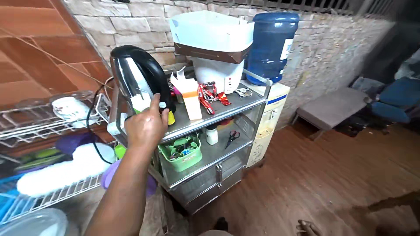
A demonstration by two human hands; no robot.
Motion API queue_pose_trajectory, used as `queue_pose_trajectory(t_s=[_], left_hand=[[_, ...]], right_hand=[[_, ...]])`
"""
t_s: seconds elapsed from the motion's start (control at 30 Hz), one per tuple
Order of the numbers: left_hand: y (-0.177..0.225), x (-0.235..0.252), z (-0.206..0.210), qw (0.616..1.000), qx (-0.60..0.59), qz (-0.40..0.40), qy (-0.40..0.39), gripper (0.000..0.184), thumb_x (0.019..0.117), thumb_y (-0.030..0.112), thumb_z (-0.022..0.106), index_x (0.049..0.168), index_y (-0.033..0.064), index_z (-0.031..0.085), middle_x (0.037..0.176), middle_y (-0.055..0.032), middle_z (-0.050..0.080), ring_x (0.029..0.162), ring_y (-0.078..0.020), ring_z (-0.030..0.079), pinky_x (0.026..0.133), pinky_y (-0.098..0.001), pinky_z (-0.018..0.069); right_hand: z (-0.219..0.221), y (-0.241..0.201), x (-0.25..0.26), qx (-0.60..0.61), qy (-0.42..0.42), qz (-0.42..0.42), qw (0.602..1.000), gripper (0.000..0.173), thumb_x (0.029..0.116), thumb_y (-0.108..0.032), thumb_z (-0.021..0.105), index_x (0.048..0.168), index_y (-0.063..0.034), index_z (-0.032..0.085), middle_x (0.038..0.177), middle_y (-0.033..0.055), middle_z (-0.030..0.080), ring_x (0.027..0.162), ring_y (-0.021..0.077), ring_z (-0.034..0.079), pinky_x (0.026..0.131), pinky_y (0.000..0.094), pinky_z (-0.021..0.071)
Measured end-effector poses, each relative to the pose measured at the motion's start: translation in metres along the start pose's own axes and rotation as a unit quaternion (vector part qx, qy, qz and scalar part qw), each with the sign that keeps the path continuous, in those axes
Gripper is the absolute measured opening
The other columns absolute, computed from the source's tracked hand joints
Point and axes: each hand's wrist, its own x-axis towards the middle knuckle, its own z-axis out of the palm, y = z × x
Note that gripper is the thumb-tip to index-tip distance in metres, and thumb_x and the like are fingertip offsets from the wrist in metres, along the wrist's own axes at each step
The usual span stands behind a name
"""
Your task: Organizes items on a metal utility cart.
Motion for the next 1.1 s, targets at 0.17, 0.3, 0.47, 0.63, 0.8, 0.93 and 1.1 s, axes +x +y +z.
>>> queue_pose_trajectory(t_s=[0.17,0.3,0.47,0.63,0.8,0.93,1.1], left_hand=[[0.0,0.022,0.004,0.996,0.066,-0.055,-0.028,0.058,0.1053,0.045,0.05,0.154,0.0143,0.043,0.086,-0.0323,0.067,0.077,-0.0565,0.065,0.064,-0.0713,0.0466],[0.001,0.03,0.011,0.991,0.099,-0.073,-0.059,0.048,0.1031,0.049,0.055,0.126,0.0082,0.064,0.08,-0.0279,0.067,0.076,-0.0528,0.066,0.062,-0.0688,0.0487],[0.006,0.026,0.026,0.995,0.097,-0.032,-0.002,0.041,0.1005,0.044,0.061,0.116,0.0063,0.067,0.069,-0.0215,0.065,0.064,-0.0471,0.066,0.055,-0.0633,0.0489],[0.017,0.009,0.035,0.994,0.052,0.002,0.098,0.044,0.1006,0.045,0.057,0.109,0.0039,0.069,0.089,-0.0174,0.068,0.067,-0.0379,0.067,0.055,-0.0586,0.0514],[0.036,-0.022,0.018,0.971,-0.179,-0.023,0.156,0.034,0.1011,0.038,0.061,0.117,0.0075,0.067,0.126,-0.0094,0.063,0.108,-0.0194,0.065,0.091,-0.0398,0.0568],[0.075,-0.03,0.031,0.816,-0.541,-0.158,0.126,0.024,0.1085,0.034,0.044,0.119,0.0172,0.058,0.115,-0.0082,0.072,0.107,-0.0252,0.071,0.093,-0.0436,0.0598],[0.114,-0.001,0.062,0.82,-0.454,-0.33,0.112,0.022,0.1051,0.023,0.049,0.125,0.0141,0.05,0.085,-0.0039,0.063,0.068,-0.016,0.065,0.064,-0.0351,0.0596]], right_hand=[[0.077,-0.085,0.071,-0.021,-0.106,-0.047,0.993,0.026,0.1077,-0.015,0.048,0.119,0.0048,0.062,0.096,0.0117,0.071,0.076,0.0161,0.07,0.074,0.0342,0.0608],[0.143,-0.161,0.108,-0.13,-0.249,-0.194,0.94,0.024,0.103,-0.012,0.058,0.117,0.0044,0.067,0.1,0.0127,0.073,0.085,0.0177,0.072,0.082,0.0363,0.062],[0.207,-0.259,0.135,-0.229,-0.32,-0.483,0.782,0.025,0.1028,-0.023,0.06,0.115,-0.0055,0.074,0.096,0.0056,0.075,0.084,0.0114,0.072,0.08,0.0325,0.0625],[0.256,-0.338,0.137,-0.125,-0.351,-0.663,0.649,0.024,0.1041,-0.025,0.059,0.117,-0.0085,0.072,0.109,0.0032,0.074,0.099,0.008,0.07,0.089,0.0272,0.0605],[0.294,-0.407,0.141,-0.153,-0.313,-0.782,0.516,0.024,0.1034,-0.029,0.059,0.114,-0.0152,0.075,0.12,0.0075,0.07,0.113,0.0213,0.064,0.096,0.037,0.0549],[0.326,-0.431,0.142,-0.231,-0.355,-0.8,0.424,0.04,0.1045,-0.048,0.052,0.133,-0.0257,0.069,0.144,0.0017,0.061,0.134,0.0288,0.053,0.108,0.051,0.0474],[0.346,-0.423,0.156,-0.304,-0.308,-0.798,0.42,0.067,0.1032,-0.065,0.037,0.13,-0.0127,0.069,0.148,0.0085,0.058,0.133,0.0336,0.056,0.107,0.0557,0.0469]])
